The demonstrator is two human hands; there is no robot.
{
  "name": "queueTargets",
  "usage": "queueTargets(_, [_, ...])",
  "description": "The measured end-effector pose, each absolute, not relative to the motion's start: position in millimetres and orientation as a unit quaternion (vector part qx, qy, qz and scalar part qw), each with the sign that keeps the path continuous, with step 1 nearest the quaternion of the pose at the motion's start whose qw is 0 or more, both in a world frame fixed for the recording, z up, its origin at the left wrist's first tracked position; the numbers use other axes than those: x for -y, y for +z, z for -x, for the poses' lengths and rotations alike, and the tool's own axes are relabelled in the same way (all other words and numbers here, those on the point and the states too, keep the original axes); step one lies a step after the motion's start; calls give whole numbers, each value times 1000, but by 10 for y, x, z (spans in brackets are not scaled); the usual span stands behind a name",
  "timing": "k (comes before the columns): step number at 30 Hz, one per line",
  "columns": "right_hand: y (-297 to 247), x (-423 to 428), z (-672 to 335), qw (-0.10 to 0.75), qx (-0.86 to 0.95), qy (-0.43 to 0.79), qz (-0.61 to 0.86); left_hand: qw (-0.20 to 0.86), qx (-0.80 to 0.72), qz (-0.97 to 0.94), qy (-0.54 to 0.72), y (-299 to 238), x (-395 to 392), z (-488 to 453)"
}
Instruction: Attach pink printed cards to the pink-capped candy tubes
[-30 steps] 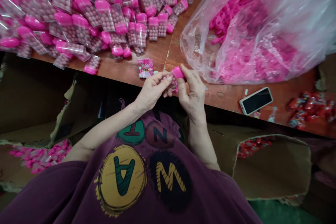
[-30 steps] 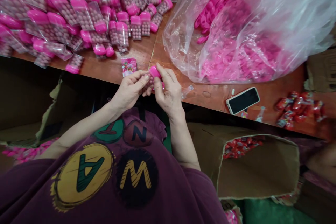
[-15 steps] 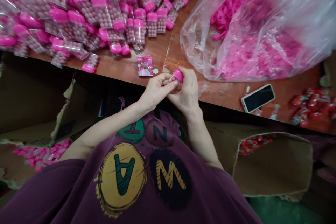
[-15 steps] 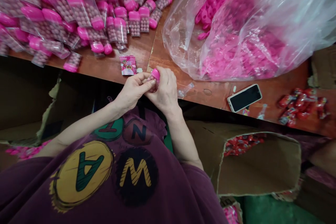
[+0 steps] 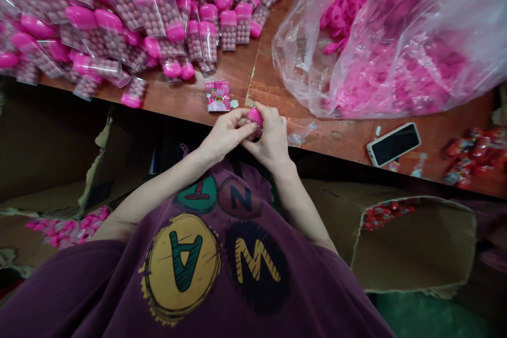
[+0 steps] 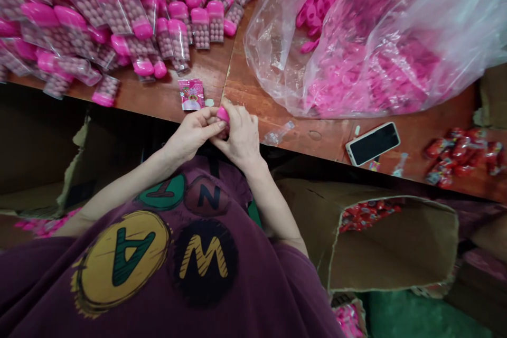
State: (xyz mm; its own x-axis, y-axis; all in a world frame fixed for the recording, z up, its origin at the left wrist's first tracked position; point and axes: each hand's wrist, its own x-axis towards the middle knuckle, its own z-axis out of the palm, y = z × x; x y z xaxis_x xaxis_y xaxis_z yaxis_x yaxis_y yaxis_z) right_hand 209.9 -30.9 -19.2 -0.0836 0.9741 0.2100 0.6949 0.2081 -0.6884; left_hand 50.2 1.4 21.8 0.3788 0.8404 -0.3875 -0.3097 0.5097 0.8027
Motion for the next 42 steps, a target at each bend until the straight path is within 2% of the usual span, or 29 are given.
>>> queueTargets(5, [-137,285,-2366,467,585,248,615,707,-449,-344,425,223,-131,-304])
queueTargets(7, [-68,283,-2429,483,570,238,621,713,-438,-347,424,243,-166,-314])
queueTargets(13, [192,367,-2259,375,692,215,578,753,-409,-369,360,219,-143,-495])
queueTargets(18, [179,450,-2279,356,708,245,558,761,-423,-355,342,146,-70,-521])
queueTargets(24, [229,748,-2363,193,774,240,553,781,-398,-385,289,90,83,-490])
queueTargets(27, [152,919,-2364,169,766,233,575,791,-392,-405,239,82,152,-473])
queueTargets(30, [-15,1039,-2387,239,715,273,597,742,-422,-458,246,91,147,-443])
queueTargets(34, [-224,1113,-2385,376,555,353,653,551,-515,-582,305,100,49,-443])
queueTargets(37, [-291,1110,-2333,454,437,423,651,437,-568,-640,276,55,-16,-513])
queueTargets(40, [-286,1072,-2287,501,372,449,640,410,-593,-648,245,-12,-55,-608])
queueTargets(42, [-267,1040,-2264,509,349,456,641,433,-599,-633,230,-26,-73,-657])
